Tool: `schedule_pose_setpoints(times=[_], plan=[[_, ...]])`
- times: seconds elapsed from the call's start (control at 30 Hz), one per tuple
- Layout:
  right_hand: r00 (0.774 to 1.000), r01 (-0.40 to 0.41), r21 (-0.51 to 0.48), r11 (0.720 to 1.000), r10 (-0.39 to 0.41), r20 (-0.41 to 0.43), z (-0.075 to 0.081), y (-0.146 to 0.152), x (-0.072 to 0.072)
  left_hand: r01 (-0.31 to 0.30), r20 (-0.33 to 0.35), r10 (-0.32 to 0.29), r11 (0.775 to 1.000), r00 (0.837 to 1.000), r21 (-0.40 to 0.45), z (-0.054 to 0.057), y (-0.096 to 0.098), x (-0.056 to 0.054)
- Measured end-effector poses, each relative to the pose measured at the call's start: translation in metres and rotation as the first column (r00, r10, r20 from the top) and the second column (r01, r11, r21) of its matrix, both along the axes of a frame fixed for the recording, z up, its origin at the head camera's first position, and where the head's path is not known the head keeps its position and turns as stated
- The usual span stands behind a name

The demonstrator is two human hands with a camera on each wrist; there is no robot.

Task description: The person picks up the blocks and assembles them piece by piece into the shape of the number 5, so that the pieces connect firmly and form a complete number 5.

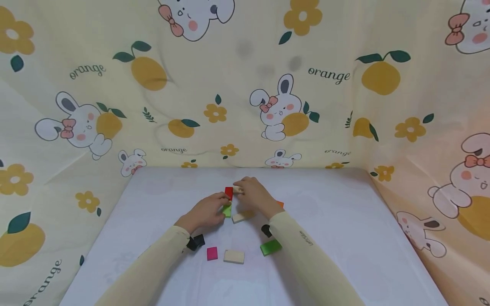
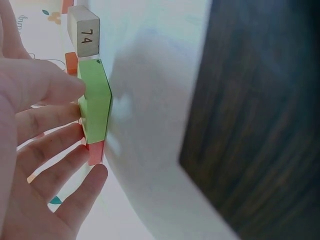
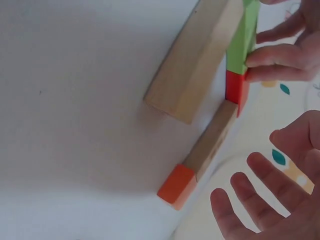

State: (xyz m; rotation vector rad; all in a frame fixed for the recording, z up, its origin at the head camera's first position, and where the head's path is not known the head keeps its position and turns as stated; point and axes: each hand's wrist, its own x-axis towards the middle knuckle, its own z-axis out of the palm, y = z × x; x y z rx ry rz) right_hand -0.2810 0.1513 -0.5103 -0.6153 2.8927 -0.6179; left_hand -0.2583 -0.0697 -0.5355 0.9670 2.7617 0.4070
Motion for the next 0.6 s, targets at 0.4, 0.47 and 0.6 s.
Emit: schedule_pose_setpoints(times=[0.4,0.47,0.6], plan=[[0.999,0.028,-0.106,0.994,-0.025,0.034,0.009,0.017,0.011,-0.02,0.025,0.02,1.0,0.999,-0.003,0.0,0.001,0.002],[0.998,0.034,-0.114,0.993,-0.027,0.059,0.007,0.018,0.013,-0.023,0.024,0.023,1.0,0.999,-0.003,0.0,0.001,0.002],[0.991,0.061,-0.129,0.99,-0.044,0.126,0.006,0.019,0.021,-0.018,0.022,0.018,1.0,1.0,-0.001,0.0,0.001,0.001]])
